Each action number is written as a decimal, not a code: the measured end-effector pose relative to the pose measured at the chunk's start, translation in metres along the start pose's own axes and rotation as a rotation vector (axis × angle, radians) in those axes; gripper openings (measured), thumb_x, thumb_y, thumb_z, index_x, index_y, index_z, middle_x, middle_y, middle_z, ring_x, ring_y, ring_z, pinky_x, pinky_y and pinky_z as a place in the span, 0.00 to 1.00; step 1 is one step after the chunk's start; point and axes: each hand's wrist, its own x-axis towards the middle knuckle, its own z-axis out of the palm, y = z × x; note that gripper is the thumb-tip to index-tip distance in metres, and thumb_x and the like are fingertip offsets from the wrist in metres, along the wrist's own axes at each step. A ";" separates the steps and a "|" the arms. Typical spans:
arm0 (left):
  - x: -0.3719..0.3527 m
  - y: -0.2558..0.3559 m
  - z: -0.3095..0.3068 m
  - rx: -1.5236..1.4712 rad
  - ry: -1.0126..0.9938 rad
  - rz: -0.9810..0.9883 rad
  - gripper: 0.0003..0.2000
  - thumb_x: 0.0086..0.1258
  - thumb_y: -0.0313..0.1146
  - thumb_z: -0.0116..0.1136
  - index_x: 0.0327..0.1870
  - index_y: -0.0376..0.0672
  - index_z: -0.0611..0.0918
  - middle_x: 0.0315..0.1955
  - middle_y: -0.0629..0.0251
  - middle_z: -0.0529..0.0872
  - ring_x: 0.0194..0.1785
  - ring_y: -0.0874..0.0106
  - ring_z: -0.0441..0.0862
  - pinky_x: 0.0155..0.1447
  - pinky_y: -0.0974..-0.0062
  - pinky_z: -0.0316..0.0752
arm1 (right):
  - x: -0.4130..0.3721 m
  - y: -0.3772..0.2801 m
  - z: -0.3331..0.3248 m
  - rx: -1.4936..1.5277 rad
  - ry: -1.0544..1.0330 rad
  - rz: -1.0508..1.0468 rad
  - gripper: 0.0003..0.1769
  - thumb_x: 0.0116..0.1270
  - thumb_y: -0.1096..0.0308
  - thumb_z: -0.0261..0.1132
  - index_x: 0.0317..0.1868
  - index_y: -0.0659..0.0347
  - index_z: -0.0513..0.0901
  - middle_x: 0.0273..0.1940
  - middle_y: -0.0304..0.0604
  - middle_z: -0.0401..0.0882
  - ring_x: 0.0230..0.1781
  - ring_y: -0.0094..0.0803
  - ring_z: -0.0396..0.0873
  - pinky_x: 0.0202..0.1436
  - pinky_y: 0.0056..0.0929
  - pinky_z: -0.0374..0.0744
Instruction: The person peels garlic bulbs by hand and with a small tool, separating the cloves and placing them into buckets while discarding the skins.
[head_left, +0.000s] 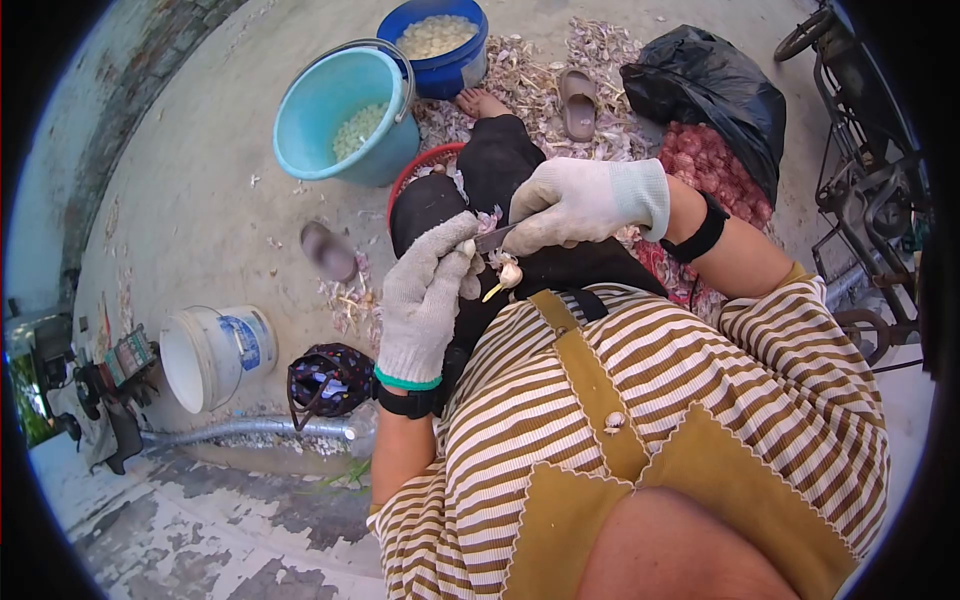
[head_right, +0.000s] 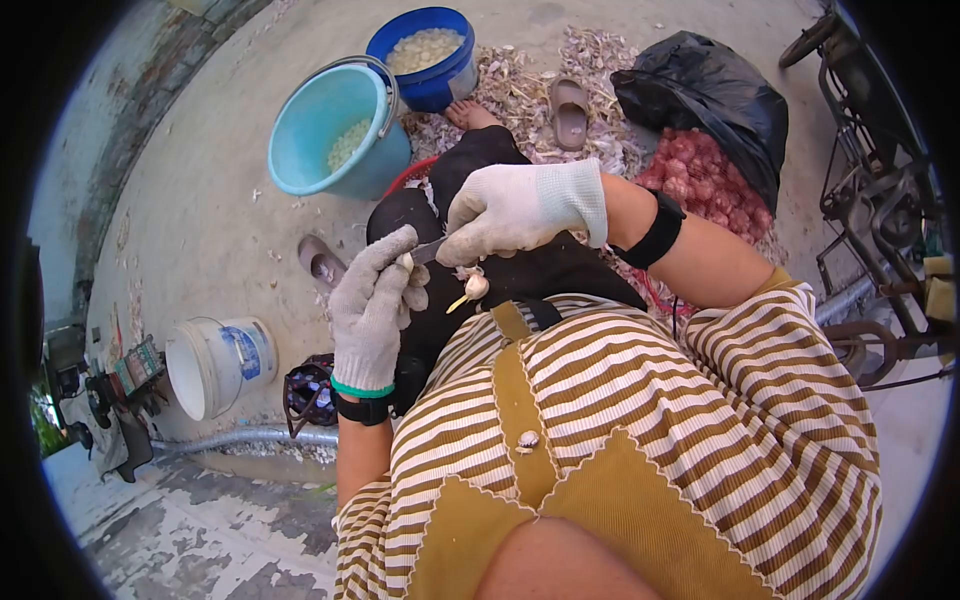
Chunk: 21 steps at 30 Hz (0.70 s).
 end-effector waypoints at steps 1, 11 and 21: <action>-0.001 0.001 -0.001 0.063 -0.039 0.017 0.14 0.74 0.28 0.50 0.58 0.38 0.79 0.33 0.68 0.84 0.27 0.85 0.75 0.27 0.92 0.64 | 0.001 0.002 0.000 0.001 0.001 0.001 0.20 0.64 0.56 0.65 0.41 0.68 0.85 0.22 0.38 0.77 0.23 0.22 0.74 0.27 0.25 0.73; -0.003 0.005 -0.007 -0.129 -0.186 -0.085 0.17 0.71 0.28 0.50 0.59 0.35 0.76 0.34 0.59 0.85 0.26 0.79 0.79 0.26 0.89 0.68 | 0.005 0.021 0.003 0.301 -0.172 -0.086 0.15 0.63 0.57 0.65 0.34 0.62 0.87 0.16 0.27 0.69 0.14 0.14 0.63 0.17 0.18 0.59; -0.002 0.002 -0.003 -0.248 -0.192 -0.110 0.18 0.72 0.29 0.51 0.61 0.35 0.74 0.37 0.56 0.85 0.27 0.77 0.81 0.24 0.90 0.66 | 0.006 0.032 0.011 0.453 -0.162 -0.098 0.14 0.66 0.58 0.66 0.34 0.62 0.87 0.17 0.27 0.69 0.14 0.13 0.61 0.17 0.17 0.57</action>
